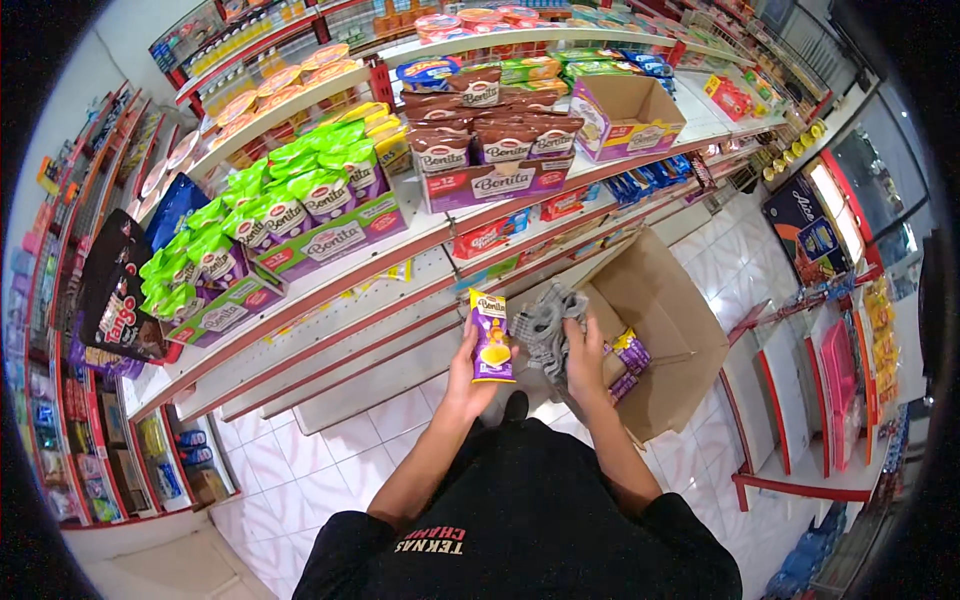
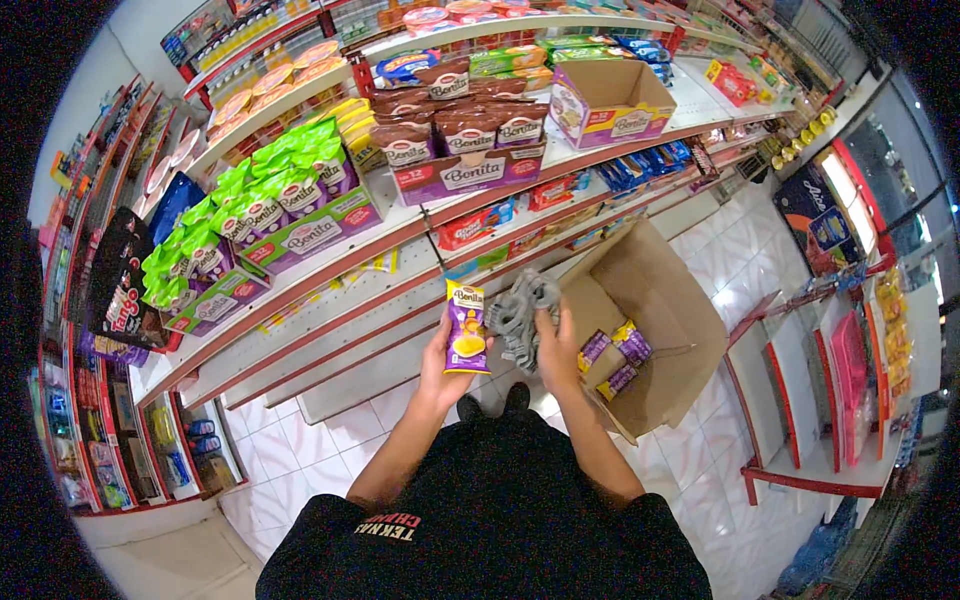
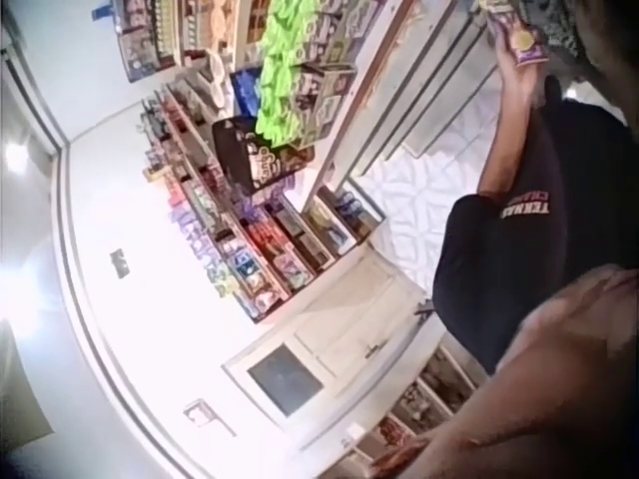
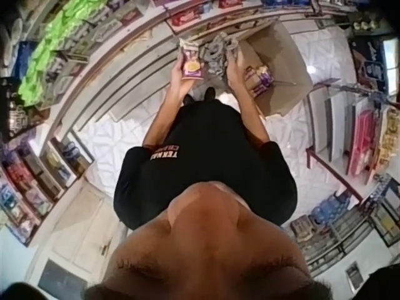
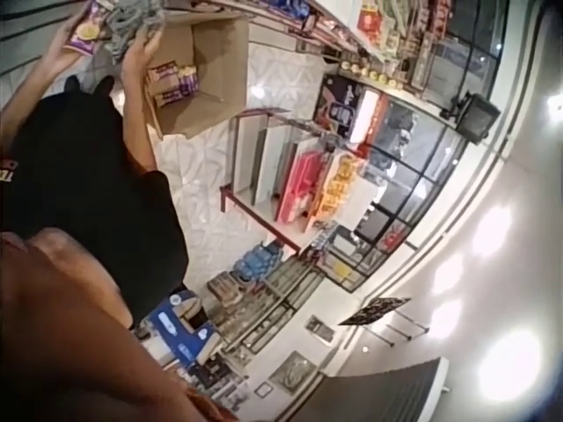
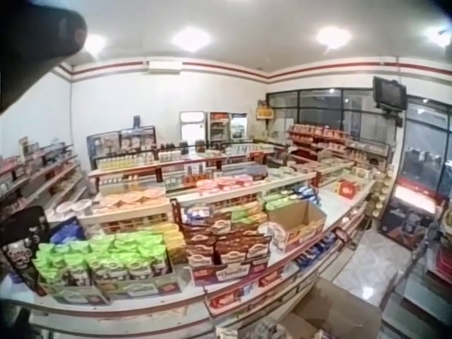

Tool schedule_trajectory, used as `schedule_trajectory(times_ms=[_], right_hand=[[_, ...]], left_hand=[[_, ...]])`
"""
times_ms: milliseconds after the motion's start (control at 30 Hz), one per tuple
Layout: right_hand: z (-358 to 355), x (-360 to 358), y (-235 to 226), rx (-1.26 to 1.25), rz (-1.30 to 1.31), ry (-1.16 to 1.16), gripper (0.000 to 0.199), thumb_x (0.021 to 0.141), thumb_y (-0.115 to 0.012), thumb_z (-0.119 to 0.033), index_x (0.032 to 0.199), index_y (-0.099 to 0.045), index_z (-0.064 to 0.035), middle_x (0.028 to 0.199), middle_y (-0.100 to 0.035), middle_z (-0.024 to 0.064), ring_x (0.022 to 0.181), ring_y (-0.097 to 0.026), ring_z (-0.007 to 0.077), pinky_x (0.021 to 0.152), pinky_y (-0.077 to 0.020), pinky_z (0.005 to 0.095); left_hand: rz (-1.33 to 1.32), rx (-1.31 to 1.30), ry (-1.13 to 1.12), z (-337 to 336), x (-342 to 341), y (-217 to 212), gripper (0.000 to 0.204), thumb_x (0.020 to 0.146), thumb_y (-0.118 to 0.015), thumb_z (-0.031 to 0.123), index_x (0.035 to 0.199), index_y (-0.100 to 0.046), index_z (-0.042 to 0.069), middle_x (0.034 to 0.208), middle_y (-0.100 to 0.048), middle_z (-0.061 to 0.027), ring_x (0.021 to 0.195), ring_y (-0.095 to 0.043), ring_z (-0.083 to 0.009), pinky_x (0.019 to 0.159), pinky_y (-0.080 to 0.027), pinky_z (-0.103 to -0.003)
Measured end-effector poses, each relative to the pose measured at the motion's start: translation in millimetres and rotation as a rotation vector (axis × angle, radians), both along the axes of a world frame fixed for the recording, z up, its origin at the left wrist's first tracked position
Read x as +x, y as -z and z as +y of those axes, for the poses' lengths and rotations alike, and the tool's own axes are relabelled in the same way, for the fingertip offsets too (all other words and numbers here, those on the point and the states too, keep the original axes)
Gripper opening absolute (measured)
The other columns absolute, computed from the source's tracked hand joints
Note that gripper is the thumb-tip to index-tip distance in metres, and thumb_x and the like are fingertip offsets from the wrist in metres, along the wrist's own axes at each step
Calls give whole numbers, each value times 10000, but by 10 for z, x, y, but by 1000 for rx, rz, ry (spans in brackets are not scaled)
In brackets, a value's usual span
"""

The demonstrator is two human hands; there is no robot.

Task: Restocking packaged snacks from a cardboard box onto grocery store shelves.

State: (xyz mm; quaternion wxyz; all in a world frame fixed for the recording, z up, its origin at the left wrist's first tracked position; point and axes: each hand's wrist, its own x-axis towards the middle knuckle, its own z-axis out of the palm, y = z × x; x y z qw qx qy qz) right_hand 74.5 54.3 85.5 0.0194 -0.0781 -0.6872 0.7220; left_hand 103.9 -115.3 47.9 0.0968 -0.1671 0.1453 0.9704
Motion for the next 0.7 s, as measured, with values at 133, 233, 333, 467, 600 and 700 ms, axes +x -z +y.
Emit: schedule_trajectory(times_ms=[133, 233, 333, 467, 600, 700], right_hand=[[-303, 249, -109, 411, 383, -392, 524, 908, -566, -115, 1415, -469, -22, 1384, -535, 220, 1310, -500, 315, 1113, -346, 397], [-586, 395, -158, 485, 493, -525, 572, 922, -591, -195, 1449, -442, -28, 1507, -387, 249, 1407, -364, 393, 1158, -269, 438], [-649, 262, -312, 472, 534, -511, 561, 938, -595, -226, 1445, -454, -28, 1553, -309, 251, 1441, -289, 417, 1170, -239, 454], [-725, 57, -405, 422, 514, -434, 549, 948, -578, -198, 1457, -445, -39, 1552, -303, 264, 1435, -307, 421, 1162, -257, 445], [-772, 168, -463, 354, 463, -317, 541, 943, -579, -187, 1458, -459, -69, 1564, -278, 265, 1440, -291, 430, 1164, -255, 452], [-666, 311, -435, 488, 622, -416, 515, 909, -609, -107, 1418, -525, -99, 1569, -275, 251, 1446, -254, 458, 1165, -249, 481]], left_hand=[[56, -123, -66, -19, 41, -155, 451, 1046, -393, 436, 1399, -462, 164, 1304, -584, -85, 1159, -585, -237, 982, -484, -413], [156, -45, -9, -141, 124, 77, 534, 1041, -360, 507, 1441, -430, 160, 1335, -570, -81, 1210, -564, -243, 1024, -458, -418], [99, -275, -24, -28, 264, -285, 596, 1050, -285, 534, 1510, -332, 158, 1428, -485, -77, 1286, -495, -240, 1075, -412, -410], [225, -400, -52, 30, 314, -415, 641, 1053, -234, 533, 1573, -179, 164, 1562, -305, -56, 1417, -328, -229, 1158, -294, -397], [252, -463, -87, 8, 248, -517, 669, 1050, -204, 544, 1584, -136, 148, 1581, -279, -70, 1434, -295, -230, 1176, -247, -381], [340, -491, -138, -70, 141, -485, 693, 1050, -170, 555, 1586, -127, 119, 1578, -281, -82, 1435, -283, -217, 1166, -243, -355]])
